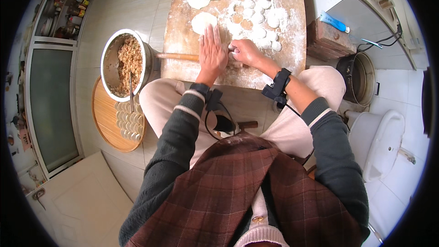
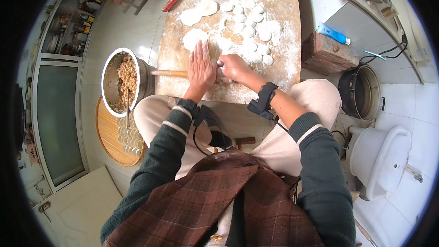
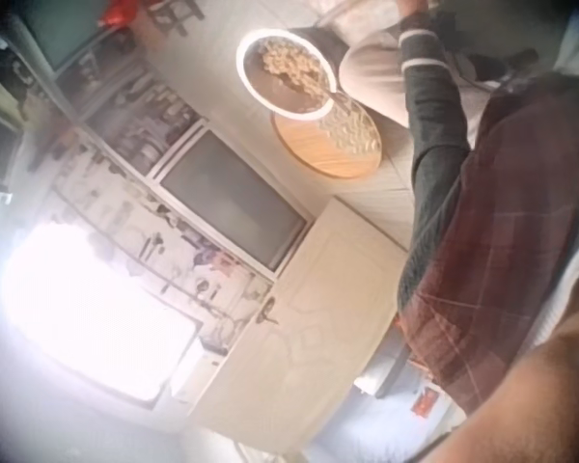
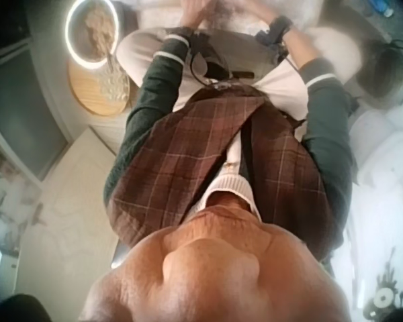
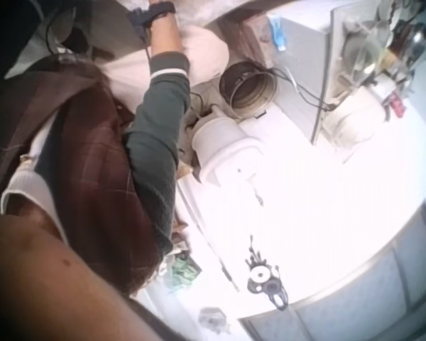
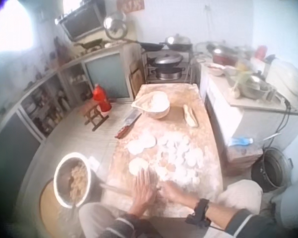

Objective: The person rolls small dough balls into flat circular discs using a rolling pin on a floured wooden table. The person repeatedly picks up a dough ball, flattens it with the rolling pin, and places the finished disc on the table.

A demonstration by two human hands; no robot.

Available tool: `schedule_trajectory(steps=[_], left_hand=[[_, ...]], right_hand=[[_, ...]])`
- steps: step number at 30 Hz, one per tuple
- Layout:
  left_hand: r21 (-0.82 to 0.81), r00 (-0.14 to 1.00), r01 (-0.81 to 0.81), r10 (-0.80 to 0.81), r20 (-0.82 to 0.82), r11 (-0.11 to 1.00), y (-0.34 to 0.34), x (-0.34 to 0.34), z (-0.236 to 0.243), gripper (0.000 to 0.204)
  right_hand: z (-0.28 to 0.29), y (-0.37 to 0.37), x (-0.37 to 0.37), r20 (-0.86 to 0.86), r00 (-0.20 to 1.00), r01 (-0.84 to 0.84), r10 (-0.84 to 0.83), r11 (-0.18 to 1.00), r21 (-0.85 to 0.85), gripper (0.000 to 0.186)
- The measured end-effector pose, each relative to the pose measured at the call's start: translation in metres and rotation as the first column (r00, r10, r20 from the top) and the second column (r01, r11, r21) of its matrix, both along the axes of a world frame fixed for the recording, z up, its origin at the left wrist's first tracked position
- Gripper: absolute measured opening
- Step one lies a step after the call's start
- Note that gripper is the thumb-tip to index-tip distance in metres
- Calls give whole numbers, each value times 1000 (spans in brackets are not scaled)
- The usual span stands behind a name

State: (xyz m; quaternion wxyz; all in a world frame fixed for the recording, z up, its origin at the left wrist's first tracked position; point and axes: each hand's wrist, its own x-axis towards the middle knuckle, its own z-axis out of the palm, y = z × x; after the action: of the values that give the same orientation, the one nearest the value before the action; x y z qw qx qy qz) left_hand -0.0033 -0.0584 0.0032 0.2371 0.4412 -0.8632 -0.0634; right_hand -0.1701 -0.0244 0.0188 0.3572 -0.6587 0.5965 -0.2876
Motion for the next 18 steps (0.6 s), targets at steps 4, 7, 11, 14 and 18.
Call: schedule_trajectory(steps=[4,7,11,14,18], left_hand=[[-34,998,15,-17,-57,999,-1,-3,1,66],[256,982,-73,25,187,964,3,-1,4,67],[80,996,2,-9,91,997,-1,-3,5,68],[41,1000,-4,4,1,999,-5,-5,4,70],[150,999,-10,2,53,989,-2,-2,4,73]], right_hand=[[-1,0,1,-254,967,-59,6,977,-204,13],[0,-2,-1,-212,977,-46,-9,965,-257,13],[1,-7,-3,-157,986,-70,49,989,-130,9],[0,-7,-3,-301,954,-73,16,981,-180,7],[1,-7,-5,-233,973,-10,-6,997,-71,8]])
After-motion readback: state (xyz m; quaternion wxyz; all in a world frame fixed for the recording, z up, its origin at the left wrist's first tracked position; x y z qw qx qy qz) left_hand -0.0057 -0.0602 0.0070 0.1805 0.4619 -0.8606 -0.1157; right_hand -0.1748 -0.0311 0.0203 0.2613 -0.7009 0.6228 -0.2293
